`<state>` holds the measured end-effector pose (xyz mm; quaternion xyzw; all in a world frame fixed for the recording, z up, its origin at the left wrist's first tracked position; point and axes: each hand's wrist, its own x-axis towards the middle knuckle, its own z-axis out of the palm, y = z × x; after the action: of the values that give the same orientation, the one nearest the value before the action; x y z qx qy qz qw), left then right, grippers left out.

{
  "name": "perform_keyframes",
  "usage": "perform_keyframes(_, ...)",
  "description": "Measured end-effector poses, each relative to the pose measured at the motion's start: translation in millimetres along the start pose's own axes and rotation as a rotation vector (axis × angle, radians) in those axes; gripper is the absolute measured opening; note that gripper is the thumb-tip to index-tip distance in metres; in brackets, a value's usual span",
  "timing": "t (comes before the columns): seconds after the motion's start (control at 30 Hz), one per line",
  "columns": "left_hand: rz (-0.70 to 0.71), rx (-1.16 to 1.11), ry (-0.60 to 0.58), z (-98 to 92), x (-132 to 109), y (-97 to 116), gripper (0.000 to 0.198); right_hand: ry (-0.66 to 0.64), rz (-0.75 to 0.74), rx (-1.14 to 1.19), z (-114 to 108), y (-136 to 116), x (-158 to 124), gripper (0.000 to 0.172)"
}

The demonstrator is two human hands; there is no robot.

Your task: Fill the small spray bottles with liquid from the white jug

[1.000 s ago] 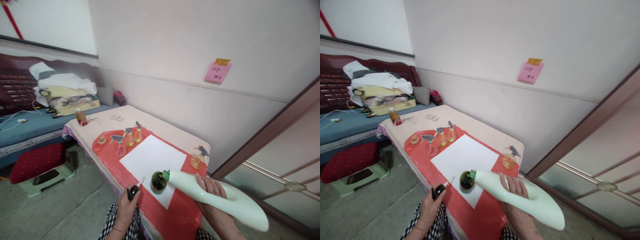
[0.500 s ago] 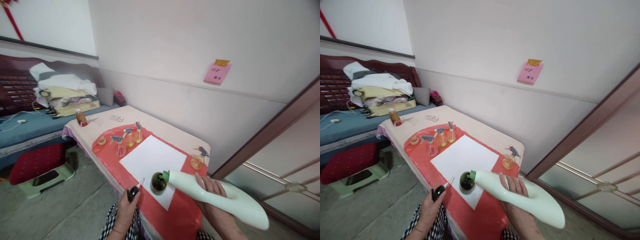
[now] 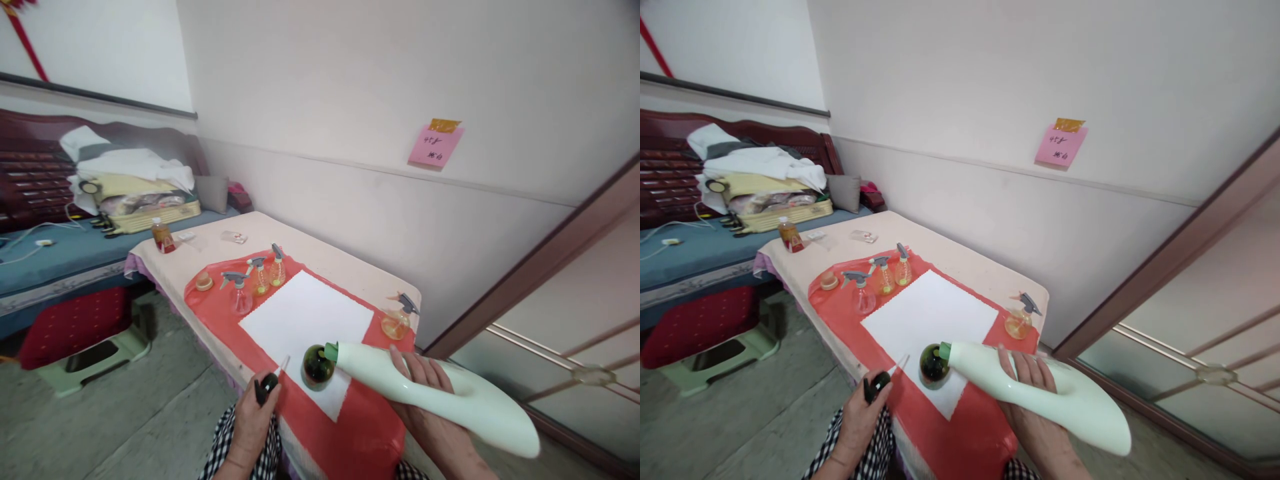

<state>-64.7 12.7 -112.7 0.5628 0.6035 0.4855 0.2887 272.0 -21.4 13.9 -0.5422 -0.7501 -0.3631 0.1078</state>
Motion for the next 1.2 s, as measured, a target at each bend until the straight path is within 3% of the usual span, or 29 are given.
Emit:
perform_keyframes(0.37,0.015,-0.014,0.038,2.3,1,0,0.038,0.012,0.005,0.027,-6,1,6,0.078)
perform_keyframes(0.67,-0.001,-0.016,0.002,2.8,-1,-4,0.041,0.010,-0.001,0.031,-3,3,8,0.075)
perform_keyframes(1.2,0.001,-0.023,0.018,3.7,1,-1,0.039,0.007,-0.003,0.019,-6,3,11,0.058)
